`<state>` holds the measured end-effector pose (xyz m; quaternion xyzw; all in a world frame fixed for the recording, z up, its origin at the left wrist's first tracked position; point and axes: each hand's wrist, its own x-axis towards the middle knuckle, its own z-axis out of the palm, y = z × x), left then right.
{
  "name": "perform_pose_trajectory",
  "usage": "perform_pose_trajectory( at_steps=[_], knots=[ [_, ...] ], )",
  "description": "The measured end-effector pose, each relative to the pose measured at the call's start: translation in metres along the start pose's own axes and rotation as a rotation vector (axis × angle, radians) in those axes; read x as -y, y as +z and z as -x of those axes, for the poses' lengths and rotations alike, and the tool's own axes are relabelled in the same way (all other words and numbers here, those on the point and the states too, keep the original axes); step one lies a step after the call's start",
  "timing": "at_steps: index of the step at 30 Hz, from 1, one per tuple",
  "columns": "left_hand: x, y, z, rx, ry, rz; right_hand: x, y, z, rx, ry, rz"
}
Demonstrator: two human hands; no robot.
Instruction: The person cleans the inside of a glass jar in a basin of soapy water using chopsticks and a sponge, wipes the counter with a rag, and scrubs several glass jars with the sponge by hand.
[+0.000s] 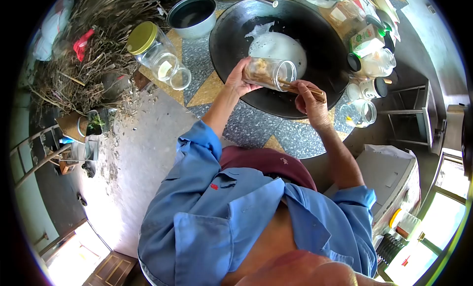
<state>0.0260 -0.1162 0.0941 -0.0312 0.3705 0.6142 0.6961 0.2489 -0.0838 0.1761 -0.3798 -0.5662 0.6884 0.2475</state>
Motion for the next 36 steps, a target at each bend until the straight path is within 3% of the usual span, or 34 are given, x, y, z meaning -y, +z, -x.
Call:
perform_pose_trajectory(
  at_steps=[1,3,4,5,7,9,11,13,15,17,18,21,22,25,26,27,29,36],
  knots=[
    [-0.002,0.002,0.001,0.005,-0.003,-0.006,0.004,-0.001,-0.005,-0.007,-0.004,-0.002],
    [-0.005,0.005,0.006,0.035,-0.004,-0.12,0.01,-0.001,-0.011,0.137,-0.73,0.631],
    [-0.008,0.003,0.005,0.062,-0.049,-0.169,0.025,0.003,-0.001,0.17,-0.726,0.842],
    [-0.01,0.005,0.004,0.064,-0.051,-0.173,0.029,0.006,-0.001,0.166,-0.726,0.841],
    [-0.018,0.012,0.004,0.021,-0.043,-0.175,0.035,0.009,-0.003,0.285,-0.933,1.015],
    [-0.022,0.009,0.0,0.041,-0.05,-0.16,0.042,0.01,-0.004,0.296,-0.88,0.956],
    [-0.024,-0.002,-0.006,0.013,-0.088,-0.087,0.053,0.006,-0.005,0.158,-0.543,0.546],
    [-0.024,-0.004,-0.003,-0.012,-0.088,-0.091,0.074,0.003,0.001,0.144,-0.428,0.37],
    [-0.023,-0.008,-0.003,0.068,-0.124,-0.033,0.079,0.0,0.0,0.17,-0.467,0.48],
    [-0.021,-0.002,0.0,0.062,-0.141,-0.027,0.075,-0.001,-0.006,0.302,-0.73,0.802],
    [-0.02,0.001,0.001,0.026,-0.137,-0.018,0.068,-0.001,-0.009,0.307,-0.676,0.8],
    [-0.02,0.009,0.001,-0.004,-0.106,-0.026,0.044,-0.001,-0.019,0.304,-0.816,0.91],
    [-0.019,0.01,0.0,0.0,-0.079,-0.045,0.038,0.0,-0.025,0.319,-1.028,1.007],
    [-0.02,0.009,-0.004,-0.009,-0.06,-0.086,0.036,0.007,-0.03,0.129,-0.867,0.881],
    [-0.02,0.009,-0.003,-0.009,-0.06,-0.086,0.042,0.008,-0.028,0.099,-0.673,0.784],
    [-0.02,0.009,-0.002,0.006,-0.021,-0.092,0.047,0.011,-0.029,0.044,-0.336,0.523],
    [-0.02,0.008,-0.002,0.021,0.009,-0.101,0.058,0.009,-0.037,0.009,-0.127,0.362],
    [-0.023,0.003,-0.009,0.086,0.054,-0.087,0.066,-0.021,-0.033,-0.039,0.063,-0.011]
  ],
)
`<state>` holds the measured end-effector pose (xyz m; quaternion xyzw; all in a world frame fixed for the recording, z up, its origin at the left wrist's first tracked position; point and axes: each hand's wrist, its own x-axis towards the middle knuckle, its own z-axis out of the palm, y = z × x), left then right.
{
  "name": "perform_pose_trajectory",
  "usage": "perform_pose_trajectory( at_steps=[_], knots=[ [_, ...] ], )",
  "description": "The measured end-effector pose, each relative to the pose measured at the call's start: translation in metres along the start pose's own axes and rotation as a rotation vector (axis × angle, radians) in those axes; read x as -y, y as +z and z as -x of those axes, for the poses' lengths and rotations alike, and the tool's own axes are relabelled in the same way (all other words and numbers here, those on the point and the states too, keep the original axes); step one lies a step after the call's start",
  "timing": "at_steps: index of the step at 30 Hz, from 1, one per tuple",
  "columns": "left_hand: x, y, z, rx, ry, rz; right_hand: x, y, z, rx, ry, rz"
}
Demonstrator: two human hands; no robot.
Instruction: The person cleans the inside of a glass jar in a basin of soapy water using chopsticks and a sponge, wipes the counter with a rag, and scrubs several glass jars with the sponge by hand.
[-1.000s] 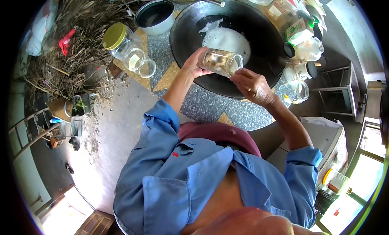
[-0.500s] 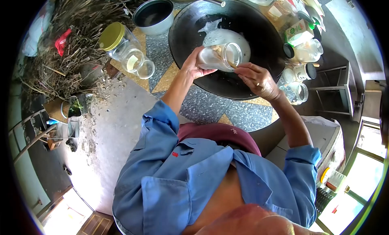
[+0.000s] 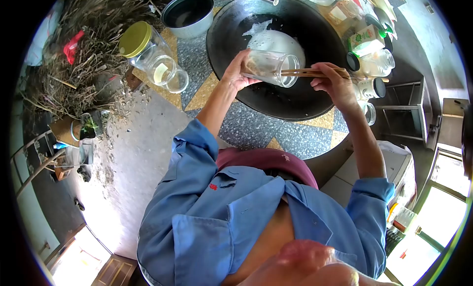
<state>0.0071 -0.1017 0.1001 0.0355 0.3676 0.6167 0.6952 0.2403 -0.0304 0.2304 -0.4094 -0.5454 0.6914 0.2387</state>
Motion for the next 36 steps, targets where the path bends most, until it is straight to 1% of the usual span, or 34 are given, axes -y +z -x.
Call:
perform_pose_trajectory(
  at_steps=[1,3,4,5,7,8,9,11,13,15,18,21,24,25,27,29,30,31,32,33,34,35,36],
  knots=[
    [0.002,-0.003,-0.003,0.007,-0.009,0.02,0.0,-0.003,0.003,0.004,0.004,0.002],
    [0.005,-0.006,-0.004,0.014,-0.02,0.043,-0.001,-0.008,0.013,-0.022,-0.088,-0.092],
    [0.006,-0.006,-0.004,0.014,-0.038,0.055,0.001,-0.006,0.02,-0.04,-0.149,-0.016],
    [0.008,-0.006,-0.003,0.015,-0.055,0.066,0.002,-0.005,0.025,-0.038,-0.146,-0.014],
    [0.011,-0.006,-0.003,0.005,-0.069,0.067,0.004,-0.003,0.032,-0.042,-0.408,0.131],
    [0.013,-0.005,-0.003,-0.001,-0.085,0.063,0.006,0.002,0.035,0.014,-0.46,0.226],
    [0.014,-0.003,-0.001,0.0,-0.093,0.057,0.002,0.003,0.032,0.065,-0.431,0.243],
    [0.018,0.004,0.001,0.041,-0.114,0.045,-0.008,0.009,0.025,0.127,-0.307,0.269],
    [0.022,0.006,-0.001,0.05,-0.136,0.037,-0.025,0.016,0.018,0.109,-0.261,0.303],
    [0.023,0.007,0.001,0.05,-0.148,0.036,-0.027,0.022,0.018,0.132,-0.36,0.468],
    [0.021,0.008,0.004,0.026,-0.142,0.013,-0.027,0.028,0.017,0.136,-0.324,0.431],
    [0.019,0.008,0.003,0.073,-0.103,-0.017,-0.018,0.022,0.011,0.002,-0.289,0.198],
    [0.003,0.017,0.008,0.096,-0.075,-0.022,0.002,0.01,0.018,-0.089,-0.273,0.127],
    [0.003,0.015,0.005,0.093,-0.071,-0.015,0.008,0.009,0.024,-0.123,-0.356,0.206],
    [0.002,0.009,-0.008,0.106,-0.059,-0.041,0.004,0.01,0.026,-0.062,-0.492,0.325],
    [0.005,0.013,-0.009,0.102,-0.076,-0.027,-0.018,0.012,0.019,0.033,-0.428,0.411],
    [0.006,0.02,-0.003,0.042,-0.082,-0.036,-0.027,0.015,0.017,0.033,-0.362,0.349],
    [0.006,0.024,-0.001,-0.021,-0.084,-0.043,-0.031,0.016,0.015,0.012,-0.346,0.319],
    [0.008,0.021,-0.003,-0.03,-0.081,-0.038,-0.034,0.019,0.012,-0.023,-0.33,0.254],
    [0.011,0.013,-0.008,-0.035,-0.083,-0.038,-0.038,0.021,0.01,-0.057,-0.309,0.187],
    [0.013,0.004,-0.014,0.017,-0.077,0.005,-0.044,0.02,0.007,-0.057,-0.307,0.181],
    [0.015,-0.004,-0.019,0.07,-0.072,0.048,-0.05,0.02,0.004,-0.092,-0.224,0.018],
    [0.016,-0.005,-0.016,0.067,-0.075,0.047,-0.056,0.019,0.004,-0.126,-0.139,-0.142]
  ],
)
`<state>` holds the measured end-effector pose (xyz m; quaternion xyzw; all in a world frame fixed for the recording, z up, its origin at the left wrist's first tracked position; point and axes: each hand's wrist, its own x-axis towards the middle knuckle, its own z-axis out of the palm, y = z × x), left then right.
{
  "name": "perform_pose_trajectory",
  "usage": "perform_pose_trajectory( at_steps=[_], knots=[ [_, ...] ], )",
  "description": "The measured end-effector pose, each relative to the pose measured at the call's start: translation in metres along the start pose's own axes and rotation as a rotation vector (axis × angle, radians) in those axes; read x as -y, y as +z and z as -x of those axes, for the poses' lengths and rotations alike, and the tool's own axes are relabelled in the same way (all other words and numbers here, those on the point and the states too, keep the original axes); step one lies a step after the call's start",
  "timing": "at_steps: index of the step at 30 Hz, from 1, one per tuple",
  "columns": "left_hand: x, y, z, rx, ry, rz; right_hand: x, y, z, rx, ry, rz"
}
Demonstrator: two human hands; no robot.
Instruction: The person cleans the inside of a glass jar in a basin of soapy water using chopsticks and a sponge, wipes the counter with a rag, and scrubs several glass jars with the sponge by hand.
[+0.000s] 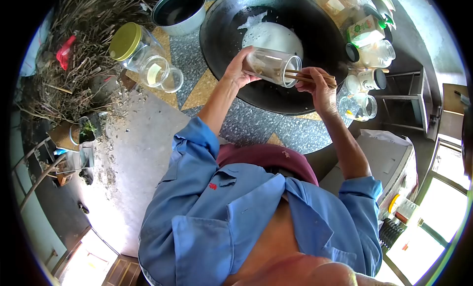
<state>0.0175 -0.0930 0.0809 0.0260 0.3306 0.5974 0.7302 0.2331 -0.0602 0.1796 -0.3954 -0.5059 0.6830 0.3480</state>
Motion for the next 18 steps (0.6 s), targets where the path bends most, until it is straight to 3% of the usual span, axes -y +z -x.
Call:
perform_pose_trajectory(
  at_steps=[5,7,11,13,16,18],
  knots=[
    [0.002,-0.008,0.003,-0.084,0.047,0.037,-0.016,-0.016,0.01,-0.165,0.15,-0.3],
    [0.002,-0.009,0.006,-0.073,0.04,0.066,-0.018,-0.016,0.019,-0.375,0.223,-0.532],
    [0.007,-0.003,0.008,-0.055,0.053,0.185,-0.021,-0.007,0.042,-0.28,0.213,-0.551],
    [0.009,-0.006,0.002,-0.036,0.051,0.233,-0.008,0.008,0.059,-0.228,0.141,-0.45],
    [0.01,-0.014,-0.001,0.183,0.016,0.231,0.006,0.017,0.074,0.146,-0.042,0.214],
    [0.004,-0.004,0.011,0.249,0.042,0.143,0.007,0.017,0.071,0.306,-0.322,0.527]
  ],
)
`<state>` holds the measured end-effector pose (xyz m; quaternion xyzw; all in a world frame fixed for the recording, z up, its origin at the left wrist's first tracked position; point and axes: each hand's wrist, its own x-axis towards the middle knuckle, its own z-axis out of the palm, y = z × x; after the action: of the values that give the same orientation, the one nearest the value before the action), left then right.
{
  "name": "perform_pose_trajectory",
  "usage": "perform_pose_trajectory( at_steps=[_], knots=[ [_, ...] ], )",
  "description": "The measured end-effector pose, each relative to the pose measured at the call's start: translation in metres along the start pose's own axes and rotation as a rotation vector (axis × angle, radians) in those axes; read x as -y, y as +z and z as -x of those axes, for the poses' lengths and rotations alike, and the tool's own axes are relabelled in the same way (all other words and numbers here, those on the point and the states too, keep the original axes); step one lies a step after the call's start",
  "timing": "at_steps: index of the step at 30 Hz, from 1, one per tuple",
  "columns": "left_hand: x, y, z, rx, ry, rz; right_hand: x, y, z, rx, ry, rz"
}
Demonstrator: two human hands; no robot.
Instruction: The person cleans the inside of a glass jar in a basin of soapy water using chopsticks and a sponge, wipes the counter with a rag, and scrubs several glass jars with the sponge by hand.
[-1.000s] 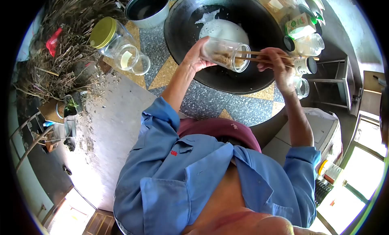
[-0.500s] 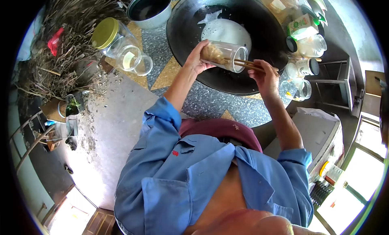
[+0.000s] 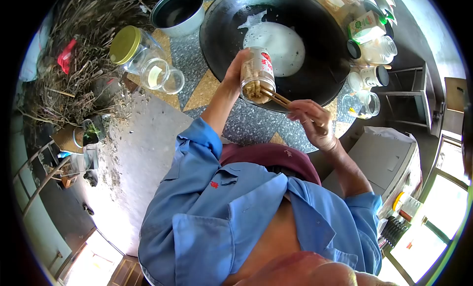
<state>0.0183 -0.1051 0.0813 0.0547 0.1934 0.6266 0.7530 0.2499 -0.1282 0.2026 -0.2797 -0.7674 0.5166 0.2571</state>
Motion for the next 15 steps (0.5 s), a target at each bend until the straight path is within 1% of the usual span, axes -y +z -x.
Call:
perform_pose_trajectory(
  at_steps=[1,2,3,5,6,7,9,10,11,13,14,15],
  knots=[
    [-0.001,0.007,0.002,0.067,0.016,-0.082,0.0,-0.001,-0.004,0.05,-0.166,0.204],
    [0.0,-0.001,-0.009,0.017,0.05,-0.117,-0.003,0.0,-0.008,0.059,-0.276,0.303],
    [0.001,-0.003,-0.02,0.021,0.05,-0.117,-0.007,0.002,-0.013,0.069,-0.388,0.402],
    [0.005,-0.001,-0.034,-0.347,0.097,-0.066,-0.019,0.01,-0.025,0.041,-0.461,0.473],
    [0.006,0.004,-0.033,-0.289,0.111,-0.05,-0.027,0.015,-0.031,-0.006,-0.431,0.421],
    [0.009,0.004,-0.036,-0.286,0.114,-0.049,-0.035,0.019,-0.036,-0.052,-0.402,0.368],
    [0.015,-0.001,-0.045,-0.412,0.261,0.092,-0.047,0.031,-0.043,-0.271,0.067,-0.186],
    [0.017,-0.007,-0.045,-0.279,0.33,0.138,-0.055,0.031,-0.051,-0.363,0.194,-0.503],
    [0.021,-0.013,-0.044,-0.279,0.332,0.135,-0.061,0.03,-0.055,-0.437,0.272,-0.696],
    [0.026,0.005,-0.025,-0.452,0.296,0.259,-0.081,0.028,-0.06,-0.538,0.394,-0.962],
    [0.03,-0.008,-0.029,-0.466,0.296,0.243,-0.088,0.028,-0.064,-0.538,0.402,-0.964],
    [0.034,-0.019,-0.036,-0.354,0.376,0.215,-0.092,0.029,-0.066,-0.552,0.419,-1.004]
  ],
)
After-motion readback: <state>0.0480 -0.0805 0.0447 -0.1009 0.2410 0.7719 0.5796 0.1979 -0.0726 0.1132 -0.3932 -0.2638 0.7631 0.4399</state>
